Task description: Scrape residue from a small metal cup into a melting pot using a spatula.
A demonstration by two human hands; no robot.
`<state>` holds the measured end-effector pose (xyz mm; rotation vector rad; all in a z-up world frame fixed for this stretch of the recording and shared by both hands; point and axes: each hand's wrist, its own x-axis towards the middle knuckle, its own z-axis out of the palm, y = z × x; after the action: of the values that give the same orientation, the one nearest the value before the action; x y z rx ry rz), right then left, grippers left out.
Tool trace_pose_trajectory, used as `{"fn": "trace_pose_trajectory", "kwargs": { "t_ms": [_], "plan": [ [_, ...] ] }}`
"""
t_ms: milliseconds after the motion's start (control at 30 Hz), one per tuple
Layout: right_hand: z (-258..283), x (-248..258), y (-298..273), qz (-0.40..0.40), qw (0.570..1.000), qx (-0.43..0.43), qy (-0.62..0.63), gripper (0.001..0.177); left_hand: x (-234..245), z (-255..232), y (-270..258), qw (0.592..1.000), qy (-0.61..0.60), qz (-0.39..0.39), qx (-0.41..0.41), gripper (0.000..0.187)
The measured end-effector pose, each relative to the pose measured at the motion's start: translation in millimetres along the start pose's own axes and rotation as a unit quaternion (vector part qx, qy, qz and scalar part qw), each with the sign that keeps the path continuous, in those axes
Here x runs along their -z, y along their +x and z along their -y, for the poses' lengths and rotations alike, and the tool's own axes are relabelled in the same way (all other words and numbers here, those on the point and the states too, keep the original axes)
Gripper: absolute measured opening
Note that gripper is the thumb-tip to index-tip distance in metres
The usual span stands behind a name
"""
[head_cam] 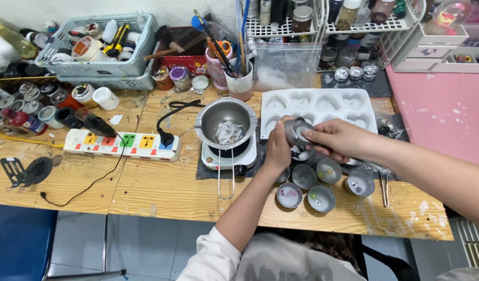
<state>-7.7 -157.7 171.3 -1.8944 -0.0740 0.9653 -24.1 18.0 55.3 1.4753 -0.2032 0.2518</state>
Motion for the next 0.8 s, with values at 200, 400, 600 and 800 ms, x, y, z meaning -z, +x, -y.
{"fn": "trace_pose_trajectory", "kwargs": {
  "t_ms": [200,400,600,800],
  "plan": [
    [41.7,15.7,7.5,-0.027,0.968,0.133,-0.213,0.045,-11.9,55.5,6.7,0.989,-0.098,-0.048,0.097,0.065],
    [115.7,-55.9,0.1,-0.220,0.772,0.291,-0.521,0.045,-11.4,26.6,-0.2,0.991,-0.108,0.015,0.075,0.055],
    [134.6,-87.1,27.3,-0.229,0.685,0.331,-0.608,0.079,-9.6,73.3,1.4,0.994,-0.097,0.037,0.015,0.062],
    [132.3,-83.1,36.4,-0.234,0.679,0.304,-0.625,0.071,-9.0,41.6,2.2,0.994,-0.048,0.015,0.100,0.053]
  ]
}}
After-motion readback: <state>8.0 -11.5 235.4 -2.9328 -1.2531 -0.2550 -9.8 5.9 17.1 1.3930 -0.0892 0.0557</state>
